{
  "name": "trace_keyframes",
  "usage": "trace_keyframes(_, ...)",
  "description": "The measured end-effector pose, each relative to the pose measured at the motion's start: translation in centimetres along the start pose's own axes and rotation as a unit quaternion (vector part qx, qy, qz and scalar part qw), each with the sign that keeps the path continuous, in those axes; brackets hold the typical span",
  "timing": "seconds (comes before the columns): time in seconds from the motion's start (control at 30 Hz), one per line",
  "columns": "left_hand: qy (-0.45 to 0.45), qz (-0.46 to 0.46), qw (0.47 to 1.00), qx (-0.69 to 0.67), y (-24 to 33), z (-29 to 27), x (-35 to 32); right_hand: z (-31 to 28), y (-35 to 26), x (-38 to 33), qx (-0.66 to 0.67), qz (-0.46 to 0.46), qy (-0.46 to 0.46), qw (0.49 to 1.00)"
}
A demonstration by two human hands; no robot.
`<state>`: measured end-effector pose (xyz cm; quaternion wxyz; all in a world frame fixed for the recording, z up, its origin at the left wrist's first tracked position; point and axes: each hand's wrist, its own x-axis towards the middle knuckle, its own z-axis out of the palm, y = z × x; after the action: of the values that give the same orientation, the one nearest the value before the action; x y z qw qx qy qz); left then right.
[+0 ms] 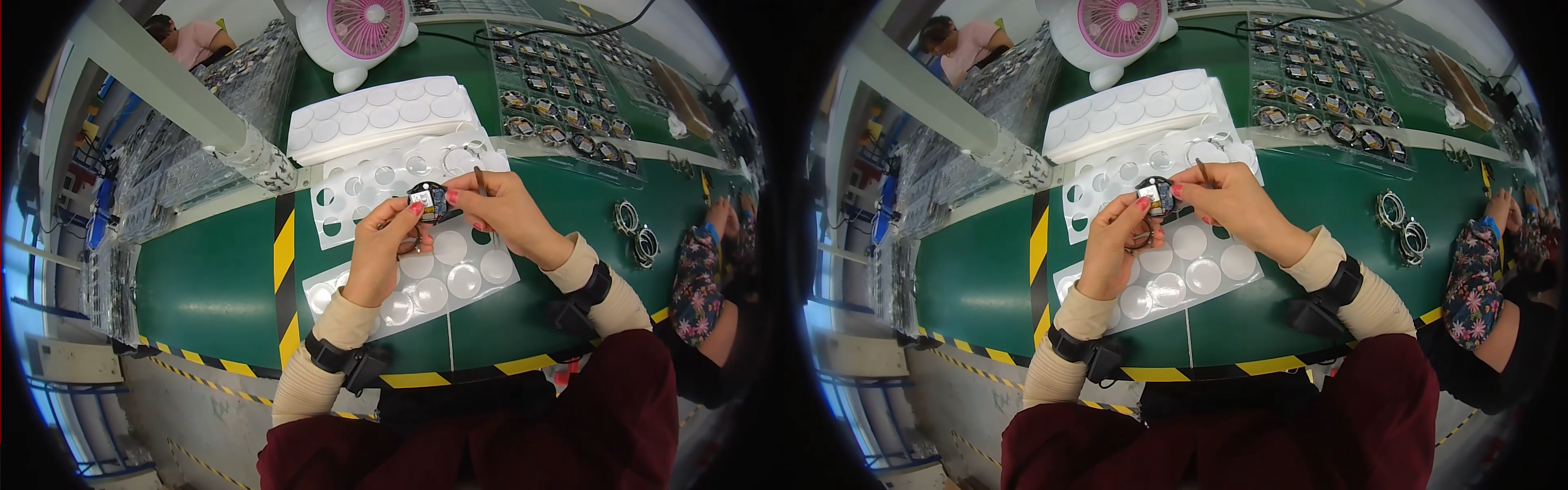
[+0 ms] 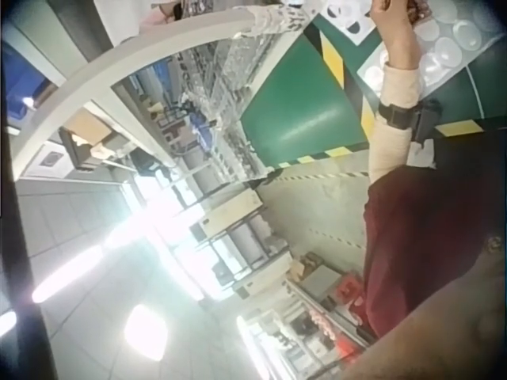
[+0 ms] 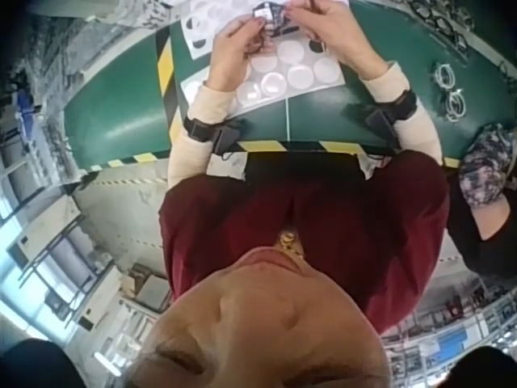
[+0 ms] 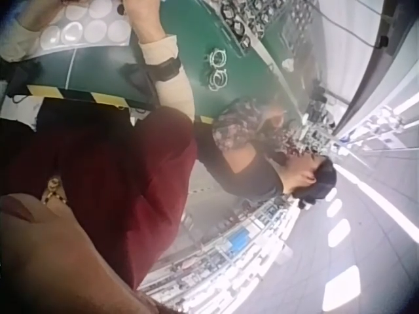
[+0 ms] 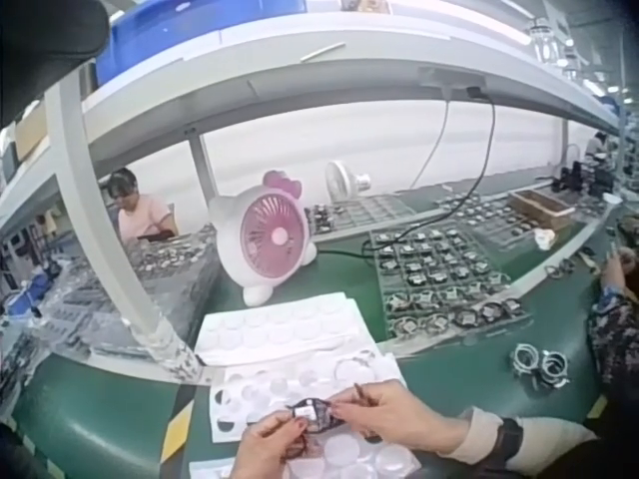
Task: The person peels a white circular sticker from a sheet, presses it onto the back of a watch case, and then fits a circuit board and a black plastic cover into the case. They use a small metal tool to press the components into place before setting the watch aside.
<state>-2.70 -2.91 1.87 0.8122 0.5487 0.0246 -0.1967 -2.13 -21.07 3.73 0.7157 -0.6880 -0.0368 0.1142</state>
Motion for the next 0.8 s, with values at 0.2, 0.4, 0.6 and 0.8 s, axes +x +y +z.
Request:
trace_keyframes(0.2, 0.007, 0.0, 1.0, -0.004, 0.1, 0.2, -0.1, -0.2, -0.5, 0.0, 0.109, 0.073, -0.018, 0.991)
trace_keyframes(0.4, 0.003, -0.004, 1.0, -0.001, -0.1, 0.0, -0.1, -0.3, -0.4, 0.1, 0.104, 0.08, -0.021, 0.991)
trace_keyframes(0.6, -0.001, -0.002, 1.0, -0.005, -0.2, -0.2, 0.0, -0.1, 0.2, 0.2, 0.084, 0.056, -0.03, 0.994)
trace_keyframes(0.8, 0.005, -0.027, 0.999, -0.041, -0.3, 0.1, 0.0, 0.2, 0.6, 0.0, 0.058, 0.03, -0.036, 0.997)
